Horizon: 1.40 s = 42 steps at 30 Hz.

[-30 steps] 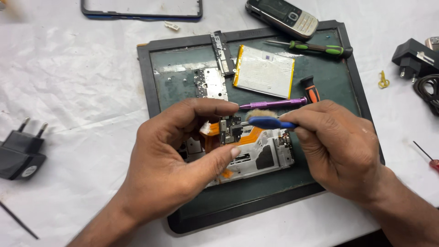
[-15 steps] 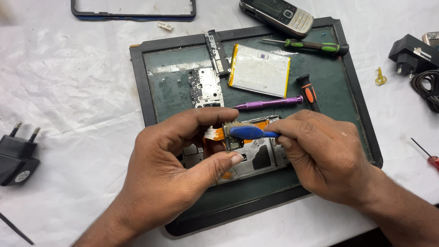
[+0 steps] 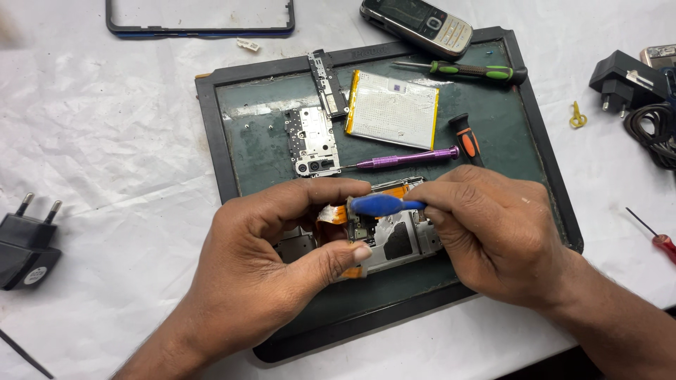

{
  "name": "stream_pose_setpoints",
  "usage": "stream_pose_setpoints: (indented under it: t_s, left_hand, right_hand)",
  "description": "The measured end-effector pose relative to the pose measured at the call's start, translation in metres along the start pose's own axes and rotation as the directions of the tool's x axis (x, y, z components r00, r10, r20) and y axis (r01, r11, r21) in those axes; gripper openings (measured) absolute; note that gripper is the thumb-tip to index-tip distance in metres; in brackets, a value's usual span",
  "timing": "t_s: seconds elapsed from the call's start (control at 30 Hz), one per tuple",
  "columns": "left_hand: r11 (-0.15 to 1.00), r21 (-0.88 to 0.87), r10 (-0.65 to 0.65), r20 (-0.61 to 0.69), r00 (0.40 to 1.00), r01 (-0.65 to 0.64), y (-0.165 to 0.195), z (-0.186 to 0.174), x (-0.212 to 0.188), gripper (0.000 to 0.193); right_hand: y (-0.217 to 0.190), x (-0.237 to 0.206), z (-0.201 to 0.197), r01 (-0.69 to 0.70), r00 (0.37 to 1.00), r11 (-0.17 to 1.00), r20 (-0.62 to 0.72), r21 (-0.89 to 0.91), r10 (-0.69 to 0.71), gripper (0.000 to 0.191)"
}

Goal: The person repairs a disassembled smartphone on a work mat. They use a screwdriver to unscrew and pry components, lift the battery out of the phone body, work on the flex cable connector with a screwdriver, detach a small board with an orange flex cable, and brush the component clean with a brush.

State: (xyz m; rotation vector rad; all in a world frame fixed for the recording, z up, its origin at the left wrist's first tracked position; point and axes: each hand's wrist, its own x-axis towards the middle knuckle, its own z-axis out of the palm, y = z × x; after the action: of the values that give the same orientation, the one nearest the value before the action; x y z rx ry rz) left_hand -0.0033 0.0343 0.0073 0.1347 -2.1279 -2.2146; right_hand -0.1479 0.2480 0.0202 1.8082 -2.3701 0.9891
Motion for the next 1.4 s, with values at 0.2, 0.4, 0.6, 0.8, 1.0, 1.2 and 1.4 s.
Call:
stream_pose_setpoints:
  t_s: [0.2, 0.4, 0.6, 0.8, 1.0, 1.2, 1.4]
  left_hand:
    - [0.985, -0.164, -0.05, -0.011, 0.999, 0.047, -0.006, -0.002, 0.005, 0.044]
    - [1.0, -0.001, -0.024, 0.024, 0.999, 0.024, -0.003, -0.001, 0.001, 0.043]
    - [0.997, 0.007, 0.076, -0.044, 0.996, -0.076, 0.002, -0.001, 0.006, 0.045]
    - [0.967, 0.077, 0.242, 0.027, 0.97, -0.243, 0.006, -0.004, 0.009, 0.039]
    - [0.986, -0.013, 0.164, -0.023, 0.986, -0.164, 0.015, -0.003, 0.009, 0.041]
    - [0.971, 0.057, 0.231, 0.022, 0.973, -0.231, 0.009, -0.004, 0.008, 0.041]
    - [0.975, 0.039, 0.219, -0.001, 0.976, -0.219, 0.004, -0.002, 0.009, 0.042]
  right_hand:
    - [0.001, -0.001, -0.001, 0.088, 0.995, 0.993, 0.04, 0.073, -0.091, 0.012]
    - [0.005, 0.002, 0.001, 0.077, 0.996, 0.997, -0.038, -0.001, -0.077, 0.011]
    - [0.003, 0.002, 0.001, 0.137, 0.99, 0.99, -0.032, 0.042, -0.136, 0.009]
    - [0.01, 0.005, 0.001, 0.126, 0.98, 0.983, -0.14, -0.136, -0.144, 0.005]
    - [0.006, 0.009, 0.0, 0.272, 0.952, 0.959, -0.125, -0.073, -0.28, 0.005]
    - [0.009, 0.009, 0.0, 0.226, 0.956, 0.966, -0.162, -0.124, -0.244, 0.005]
    - [0.012, 0.005, 0.002, 0.229, 0.962, 0.968, -0.129, -0.102, -0.241, 0.005]
